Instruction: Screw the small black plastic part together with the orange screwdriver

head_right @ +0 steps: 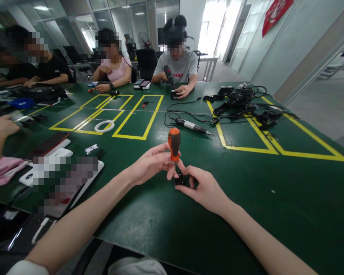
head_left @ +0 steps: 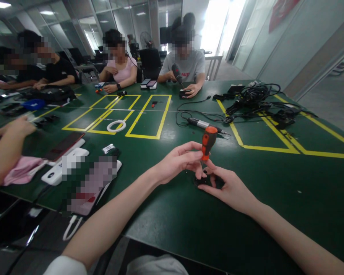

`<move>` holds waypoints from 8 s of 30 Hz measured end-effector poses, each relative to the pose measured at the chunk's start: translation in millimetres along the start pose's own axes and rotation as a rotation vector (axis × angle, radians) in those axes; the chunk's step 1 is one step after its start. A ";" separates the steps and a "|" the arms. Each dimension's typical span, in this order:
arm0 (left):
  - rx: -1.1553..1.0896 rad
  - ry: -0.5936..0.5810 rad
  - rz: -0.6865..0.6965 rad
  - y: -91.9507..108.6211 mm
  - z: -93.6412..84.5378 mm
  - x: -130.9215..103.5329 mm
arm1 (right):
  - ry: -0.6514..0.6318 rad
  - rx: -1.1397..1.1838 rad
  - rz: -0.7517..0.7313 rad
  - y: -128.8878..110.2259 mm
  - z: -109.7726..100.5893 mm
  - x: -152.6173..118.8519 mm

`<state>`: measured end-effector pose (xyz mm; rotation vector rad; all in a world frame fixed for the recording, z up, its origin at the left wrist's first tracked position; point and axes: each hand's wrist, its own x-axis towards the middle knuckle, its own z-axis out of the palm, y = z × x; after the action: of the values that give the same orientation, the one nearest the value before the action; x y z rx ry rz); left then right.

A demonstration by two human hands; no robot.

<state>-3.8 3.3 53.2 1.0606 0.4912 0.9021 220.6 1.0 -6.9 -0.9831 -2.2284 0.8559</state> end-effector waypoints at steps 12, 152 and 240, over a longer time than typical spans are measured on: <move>0.078 0.019 -0.026 1.7 0.6 -2.9 | -0.027 0.024 -0.007 -2.9 -1.0 2.3; -0.052 -0.075 -0.047 1.5 -5.0 -1.5 | -0.018 0.005 -0.030 -1.8 0.6 3.7; -0.010 0.000 -0.032 3.5 0.1 -1.3 | -0.010 -0.020 -0.035 -6.1 -1.4 4.5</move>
<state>-5.9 2.9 56.4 1.0404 0.5021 0.8754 216.3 1.8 -0.5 -0.9487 -2.2604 0.8260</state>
